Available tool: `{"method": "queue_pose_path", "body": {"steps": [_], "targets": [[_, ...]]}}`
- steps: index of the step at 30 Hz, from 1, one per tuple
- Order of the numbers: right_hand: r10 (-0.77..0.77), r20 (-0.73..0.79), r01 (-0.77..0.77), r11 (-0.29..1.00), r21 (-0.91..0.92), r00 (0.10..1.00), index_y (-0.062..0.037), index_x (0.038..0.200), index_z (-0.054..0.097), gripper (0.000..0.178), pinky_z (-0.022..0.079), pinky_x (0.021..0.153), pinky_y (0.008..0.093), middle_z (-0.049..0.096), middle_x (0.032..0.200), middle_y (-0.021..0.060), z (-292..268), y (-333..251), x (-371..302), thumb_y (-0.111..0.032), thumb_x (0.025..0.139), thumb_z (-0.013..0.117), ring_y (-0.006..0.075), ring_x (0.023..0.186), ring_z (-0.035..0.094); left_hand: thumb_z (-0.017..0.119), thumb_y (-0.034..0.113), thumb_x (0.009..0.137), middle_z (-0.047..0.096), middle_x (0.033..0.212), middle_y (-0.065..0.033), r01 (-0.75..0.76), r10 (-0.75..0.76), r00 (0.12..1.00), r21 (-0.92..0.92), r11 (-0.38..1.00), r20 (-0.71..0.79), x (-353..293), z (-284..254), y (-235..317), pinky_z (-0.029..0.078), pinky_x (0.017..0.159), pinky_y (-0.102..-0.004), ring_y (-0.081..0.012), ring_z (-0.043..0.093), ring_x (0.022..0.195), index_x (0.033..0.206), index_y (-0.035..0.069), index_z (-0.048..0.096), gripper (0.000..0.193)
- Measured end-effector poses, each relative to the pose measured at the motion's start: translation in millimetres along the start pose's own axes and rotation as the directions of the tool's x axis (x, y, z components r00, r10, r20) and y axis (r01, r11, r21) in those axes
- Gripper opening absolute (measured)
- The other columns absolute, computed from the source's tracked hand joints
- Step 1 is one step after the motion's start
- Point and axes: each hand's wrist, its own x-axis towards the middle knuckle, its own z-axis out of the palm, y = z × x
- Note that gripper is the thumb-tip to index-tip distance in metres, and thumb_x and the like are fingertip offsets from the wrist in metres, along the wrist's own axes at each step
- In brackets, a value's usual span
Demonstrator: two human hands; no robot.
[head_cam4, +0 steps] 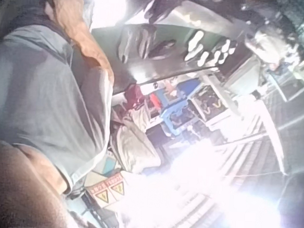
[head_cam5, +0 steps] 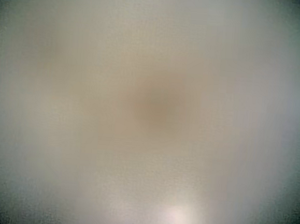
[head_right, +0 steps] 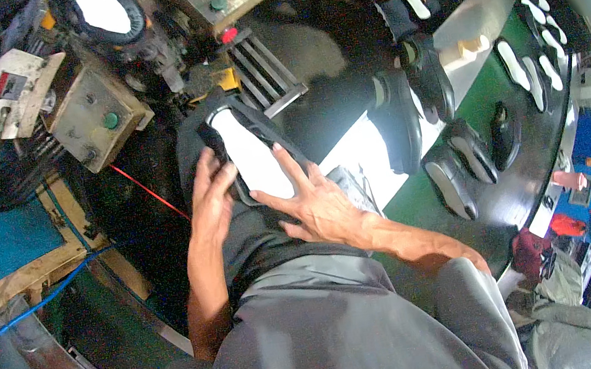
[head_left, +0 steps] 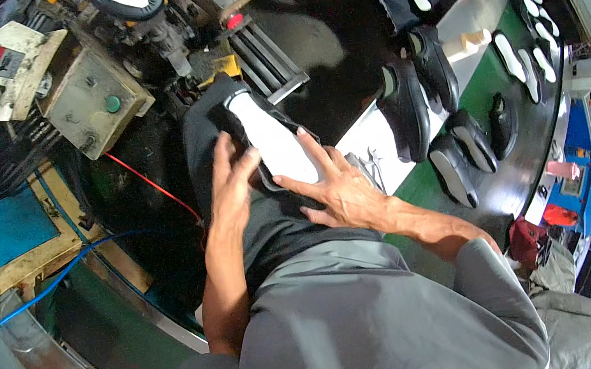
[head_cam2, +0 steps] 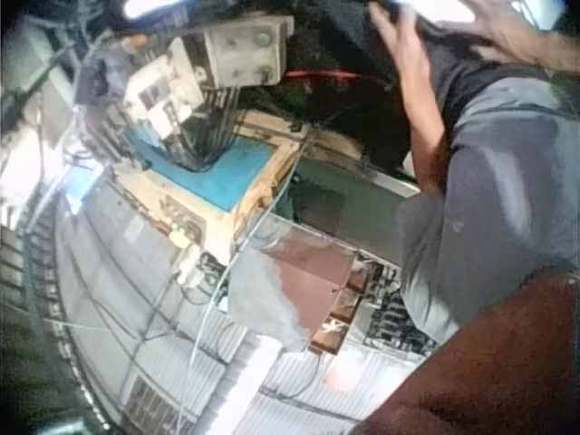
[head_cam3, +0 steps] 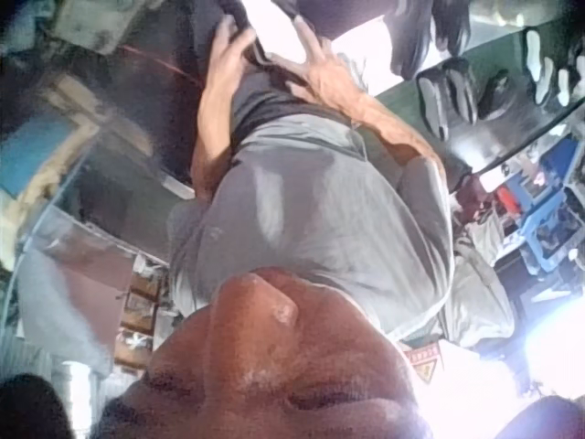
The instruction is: Manually position and press shoe uppers onto soles using machinery and hand tools.
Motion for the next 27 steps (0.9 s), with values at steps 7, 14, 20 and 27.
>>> {"method": "queue_pose_path", "body": {"steps": [7, 14, 20, 27], "targets": [[-0.132, -0.065, 0.133, 0.991, 0.009, 0.989, -0.0339, 0.149, 0.066, 0.066, 0.054, 0.109, 0.0591, 0.019, 0.17, 0.0387, 0.4, 10.8, -4.8, -0.031, 0.085, 0.084, 0.0558, 0.136, 0.051, 0.066, 0.007, 0.101, 0.077, 0.12, -0.0219, -0.438, 0.497, 0.858, 0.692, 0.574, 0.132, 106.8, -14.7, 12.0, 0.057, 0.098, -0.0386, -0.0315, 0.076, 0.112, 0.127, -0.001, 0.076, 0.029], [-0.104, -0.095, 0.118, 0.981, 0.155, 0.99, -0.0278, 0.148, 0.069, 0.068, 0.046, 0.118, 0.0581, 0.023, 0.17, 0.0392, -14.7, 30.3, 1.4, -0.031, 0.082, 0.087, 0.0548, 0.151, 0.043, 0.069, 0.023, 0.107, 0.075, 0.114, -0.004, -0.211, 0.211, 0.977, 0.263, 0.941, 0.028, 125.9, -28.2, 45.7, 0.052, 0.085, -0.0303, -0.0158, 0.066, 0.092, 0.137, 0.004, 0.072, 0.036], [0.041, -0.234, 0.011, 0.976, 0.219, 0.971, -0.0166, 0.139, 0.077, 0.06, 0.039, 0.124, 0.06, 0.023, 0.17, 0.0408, -74.9, 29.3, 28.6, -0.029, 0.082, 0.088, 0.0565, 0.157, 0.035, 0.072, 0.036, 0.106, 0.073, 0.131, -0.011, -0.54, 0.548, 0.757, 0.131, 0.831, -0.355, 228.4, -60.8, 243.2, 0.055, 0.102, -0.0407, -0.024, 0.069, 0.116, 0.151, 0.004, 0.059, 0.056], [-0.208, -0.419, 0.226, 0.974, -0.007, 0.884, -0.0167, 0.14, 0.074, 0.062, 0.04, 0.123, 0.0585, 0.026, 0.169, 0.0412, -158.4, 5.5, 161.4, -0.027, 0.081, 0.086, 0.0567, 0.153, 0.04, 0.073, 0.033, 0.103, 0.077, 0.119, -0.0115, -0.141, 0.126, 0.99, -0.378, 0.915, -0.064, 250.0, -38.9, 322.7, 0.059, 0.101, -0.0471, -0.029, 0.073, 0.108, 0.129, 0.005, 0.069, 0.039]]}}
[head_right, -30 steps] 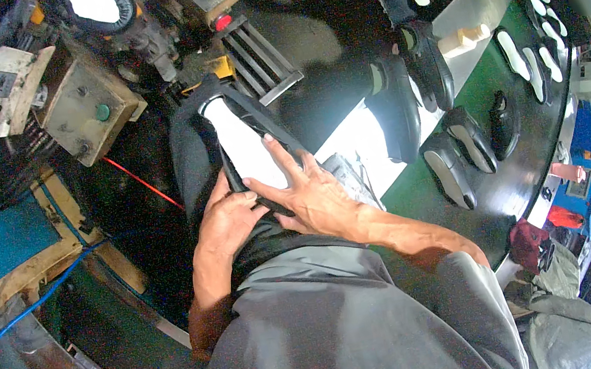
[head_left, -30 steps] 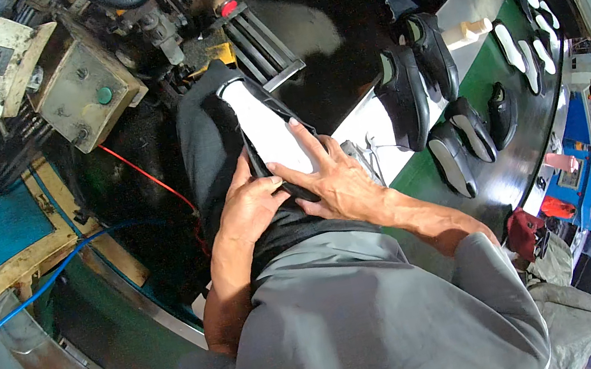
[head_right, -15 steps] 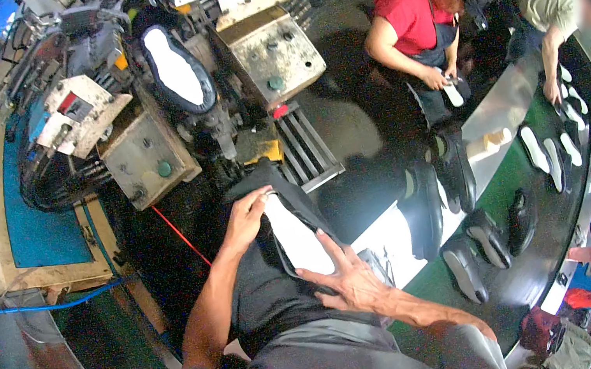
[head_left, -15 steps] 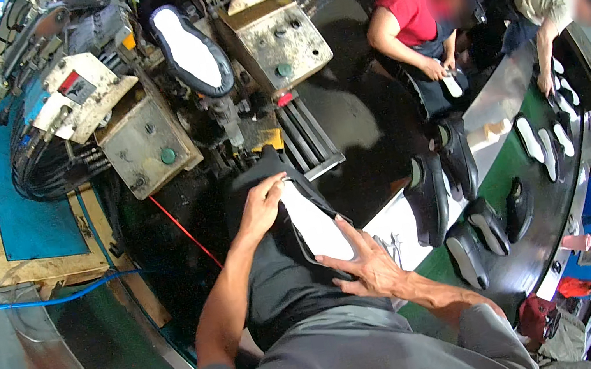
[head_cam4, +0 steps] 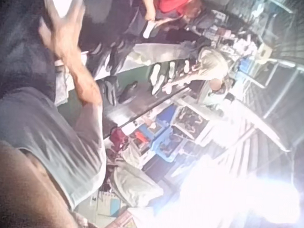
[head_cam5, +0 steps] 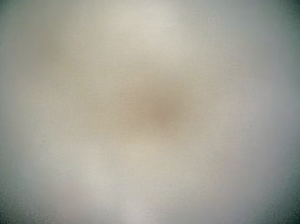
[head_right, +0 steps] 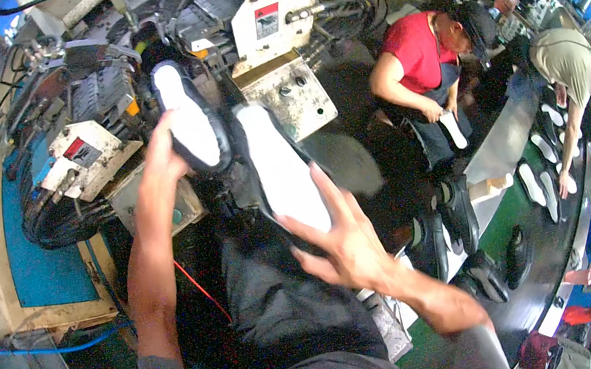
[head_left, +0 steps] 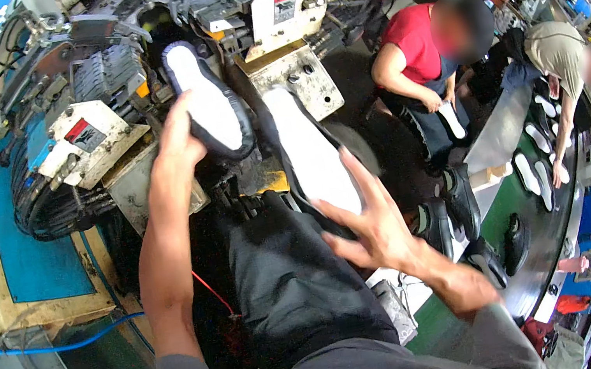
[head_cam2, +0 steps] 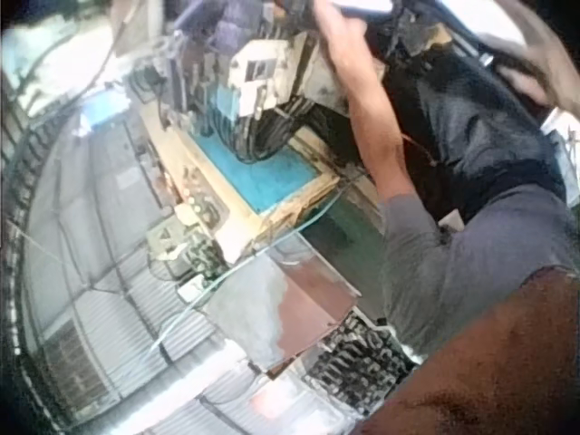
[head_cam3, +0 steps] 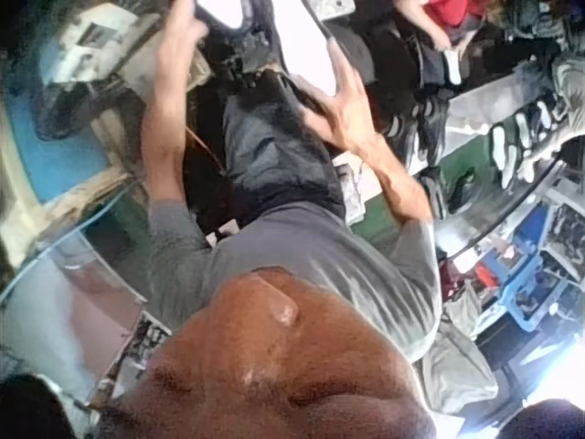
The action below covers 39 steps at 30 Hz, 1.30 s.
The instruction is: Manually position and press shoe uppers onto soles using machinery and hand tools.
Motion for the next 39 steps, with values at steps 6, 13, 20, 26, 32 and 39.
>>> {"method": "queue_pose_path", "body": {"steps": [6, 13, 20, 26, 32, 39], "targets": [[-0.109, -0.071, 0.108, 0.994, -0.011, 0.992, -0.0265, 0.146, 0.07, 0.068, 0.041, 0.123, 0.0571, 0.027, 0.168, 0.0401, 36.6, 12.0, 130.3, -0.027, 0.08, 0.084, 0.0568, 0.151, 0.041, 0.061, 0.04, 0.102, 0.063, 0.144, -0.0287, -0.168, 0.148, 0.946, 0.048, 0.985, 0.29, -153.4, -58.4, -19.1, 0.052, 0.115, -0.0558, -0.0438, 0.067, 0.128, 0.158, -0.005, 0.043, 0.074], [-0.075, -0.091, 0.073, 0.997, -0.022, 0.993, -0.0315, 0.15, 0.066, 0.066, 0.05, 0.115, 0.0598, 0.019, 0.172, 0.0365, 113.5, 24.6, 191.5, -0.031, 0.087, 0.082, 0.06, 0.136, 0.05, 0.053, 0.074, 0.101, 0.054, 0.152, -0.0374, 0.057, -0.016, 0.994, -0.387, 0.92, 0.109, -271.6, -167.9, -110.3, 0.043, 0.118, -0.0686, -0.0568, 0.058, 0.136, 0.165, -0.004, 0.033, 0.103], [-0.152, -0.101, 0.134, 0.977, -0.165, 0.983, -0.0291, 0.151, 0.065, 0.065, 0.041, 0.122, 0.0631, 0.021, 0.172, 0.0334, 134.3, 19.2, 194.8, -0.034, 0.088, 0.082, 0.059, 0.15, 0.036, 0.036, 0.07, 0.108, 0.065, 0.134, -0.0352, 0.055, -0.091, 0.992, -0.341, 0.938, -0.09, -320.9, -200.6, -159.5, 0.053, 0.108, -0.0632, -0.0524, 0.068, 0.12, 0.159, -0.005, 0.041, 0.09], [-0.333, 0.055, 0.328, 0.865, -0.379, 0.941, -0.023, 0.159, 0.052, 0.076, 0.038, 0.123, 0.066, 0.039, 0.168, 0.019, 117.3, 24.1, 200.9, -0.044, 0.092, 0.081, 0.0547, 0.153, 0.033, 0.035, 0.068, 0.109, 0.07, 0.126, -0.0315, 0.065, -0.098, 0.987, -0.239, 0.969, -0.129, -318.7, -187.2, -172.3, 0.058, 0.099, -0.0578, -0.0469, 0.072, 0.11, 0.151, -0.006, 0.048, 0.086], [-0.322, 0.057, 0.315, 0.852, -0.418, 0.945, -0.0226, 0.157, 0.053, 0.072, 0.039, 0.125, 0.0616, 0.042, 0.166, 0.0208, 122.8, 24.9, 202.9, -0.043, 0.093, 0.08, 0.059, 0.149, 0.036, 0.034, 0.067, 0.11, 0.067, 0.134, -0.034, 0.162, -0.17, 0.985, -0.28, 0.946, -0.004, -302.3, -180.6, -183.4, 0.056, 0.106, -0.0588, -0.0527, 0.069, 0.117, 0.157, -0.006, 0.042, 0.087], [-0.393, 0.007, 0.369, 0.856, -0.361, 0.92, -0.0131, 0.157, 0.055, 0.07, 0.031, 0.127, 0.0667, 0.051, 0.156, 0.0279, 132.0, 41.3, 289.5, -0.043, 0.096, 0.076, 0.047, 0.148, 0.046, 0.042, 0.055, 0.113, 0.068, 0.137, -0.0286, 0.235, -0.244, 0.969, -0.185, 0.954, -0.027, -274.2, -157.5, -183.9, 0.056, 0.107, -0.0529, -0.0437, 0.072, 0.117, 0.153, -0.005, 0.05, 0.072]]}}
